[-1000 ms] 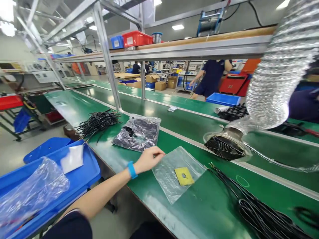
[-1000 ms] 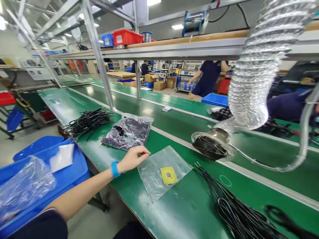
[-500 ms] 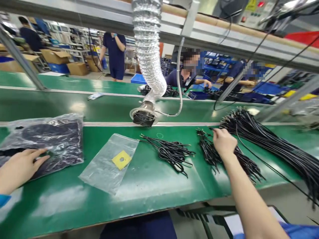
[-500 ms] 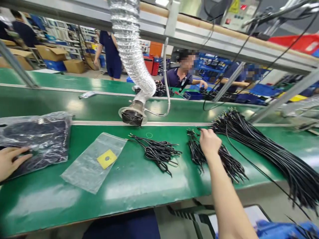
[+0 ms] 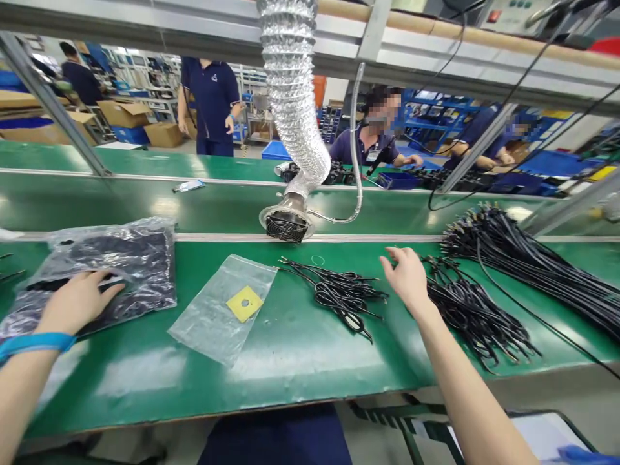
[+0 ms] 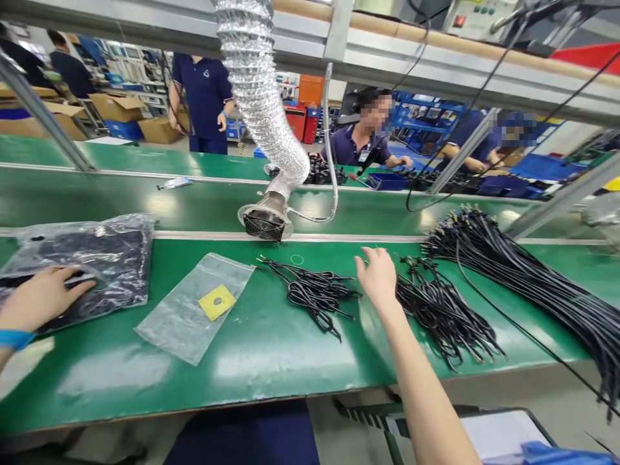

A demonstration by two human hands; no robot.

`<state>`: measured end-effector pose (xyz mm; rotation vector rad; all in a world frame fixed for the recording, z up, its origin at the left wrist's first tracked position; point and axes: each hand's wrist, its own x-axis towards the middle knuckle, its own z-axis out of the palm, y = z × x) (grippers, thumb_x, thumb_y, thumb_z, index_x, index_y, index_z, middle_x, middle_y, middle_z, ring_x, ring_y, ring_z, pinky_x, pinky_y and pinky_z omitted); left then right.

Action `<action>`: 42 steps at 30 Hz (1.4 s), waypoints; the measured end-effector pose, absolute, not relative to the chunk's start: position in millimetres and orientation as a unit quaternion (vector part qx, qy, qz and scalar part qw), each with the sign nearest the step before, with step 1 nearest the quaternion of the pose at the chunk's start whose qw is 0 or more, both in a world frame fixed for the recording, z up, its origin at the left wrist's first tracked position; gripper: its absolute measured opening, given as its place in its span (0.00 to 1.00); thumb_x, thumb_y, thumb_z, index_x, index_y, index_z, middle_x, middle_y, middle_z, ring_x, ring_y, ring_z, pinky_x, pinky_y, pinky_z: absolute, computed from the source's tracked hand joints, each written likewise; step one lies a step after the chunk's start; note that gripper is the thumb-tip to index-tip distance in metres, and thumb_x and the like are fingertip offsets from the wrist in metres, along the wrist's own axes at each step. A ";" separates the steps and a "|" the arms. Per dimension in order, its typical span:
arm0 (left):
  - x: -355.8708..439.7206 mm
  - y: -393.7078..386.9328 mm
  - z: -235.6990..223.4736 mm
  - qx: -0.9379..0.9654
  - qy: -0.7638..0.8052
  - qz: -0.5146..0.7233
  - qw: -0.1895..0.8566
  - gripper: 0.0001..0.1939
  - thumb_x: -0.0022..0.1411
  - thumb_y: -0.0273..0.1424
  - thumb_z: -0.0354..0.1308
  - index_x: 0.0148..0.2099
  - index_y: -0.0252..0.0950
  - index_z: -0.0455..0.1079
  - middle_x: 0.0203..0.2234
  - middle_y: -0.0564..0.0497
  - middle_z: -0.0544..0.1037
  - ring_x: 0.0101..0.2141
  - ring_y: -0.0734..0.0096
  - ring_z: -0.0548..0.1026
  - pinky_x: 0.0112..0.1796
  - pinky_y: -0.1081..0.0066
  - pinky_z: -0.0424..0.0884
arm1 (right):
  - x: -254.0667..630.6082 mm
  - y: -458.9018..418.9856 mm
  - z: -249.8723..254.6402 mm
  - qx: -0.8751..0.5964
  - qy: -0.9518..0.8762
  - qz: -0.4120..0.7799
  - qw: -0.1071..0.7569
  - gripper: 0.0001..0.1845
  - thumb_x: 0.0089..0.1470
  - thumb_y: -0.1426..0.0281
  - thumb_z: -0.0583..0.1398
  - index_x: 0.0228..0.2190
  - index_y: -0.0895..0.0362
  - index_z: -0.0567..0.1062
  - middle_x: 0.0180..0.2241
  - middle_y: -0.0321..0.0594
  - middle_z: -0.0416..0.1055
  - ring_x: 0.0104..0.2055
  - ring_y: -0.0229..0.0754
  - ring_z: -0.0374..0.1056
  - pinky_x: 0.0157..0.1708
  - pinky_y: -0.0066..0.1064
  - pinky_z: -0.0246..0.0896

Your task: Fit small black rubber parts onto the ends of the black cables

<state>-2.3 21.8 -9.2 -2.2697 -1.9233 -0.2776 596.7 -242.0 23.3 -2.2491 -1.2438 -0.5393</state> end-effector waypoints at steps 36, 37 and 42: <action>77.1 -21.7 24.8 -0.526 -0.481 -0.491 -0.502 0.21 0.48 0.38 0.46 0.39 0.27 0.63 0.23 0.51 0.57 0.23 0.78 0.54 0.23 0.74 0.53 | 419.8 -180.5 32.1 -0.516 -0.600 -0.514 0.331 0.06 0.57 0.74 0.61 0.36 0.63 0.77 0.28 0.40 0.66 0.28 0.36 0.53 0.26 0.28 0.44; 86.9 -11.9 28.0 -0.547 -0.491 -0.468 -0.490 0.20 0.48 0.38 0.45 0.38 0.27 0.64 0.22 0.52 0.54 0.22 0.78 0.51 0.22 0.74 0.49 | 415.7 -179.9 26.8 -0.515 -0.616 -0.501 0.324 0.06 0.58 0.73 0.61 0.37 0.63 0.77 0.28 0.39 0.65 0.28 0.36 0.53 0.26 0.28 0.44; 143.6 41.2 34.6 -0.731 -0.538 -0.309 -0.286 0.18 0.55 0.41 0.56 0.38 0.29 0.73 0.33 0.44 0.73 0.32 0.68 0.66 0.32 0.69 0.55 | 396.5 -177.5 -4.5 -0.509 -0.716 -0.348 0.327 0.12 0.65 0.71 0.55 0.38 0.63 0.77 0.28 0.38 0.64 0.28 0.33 0.55 0.28 0.28 0.48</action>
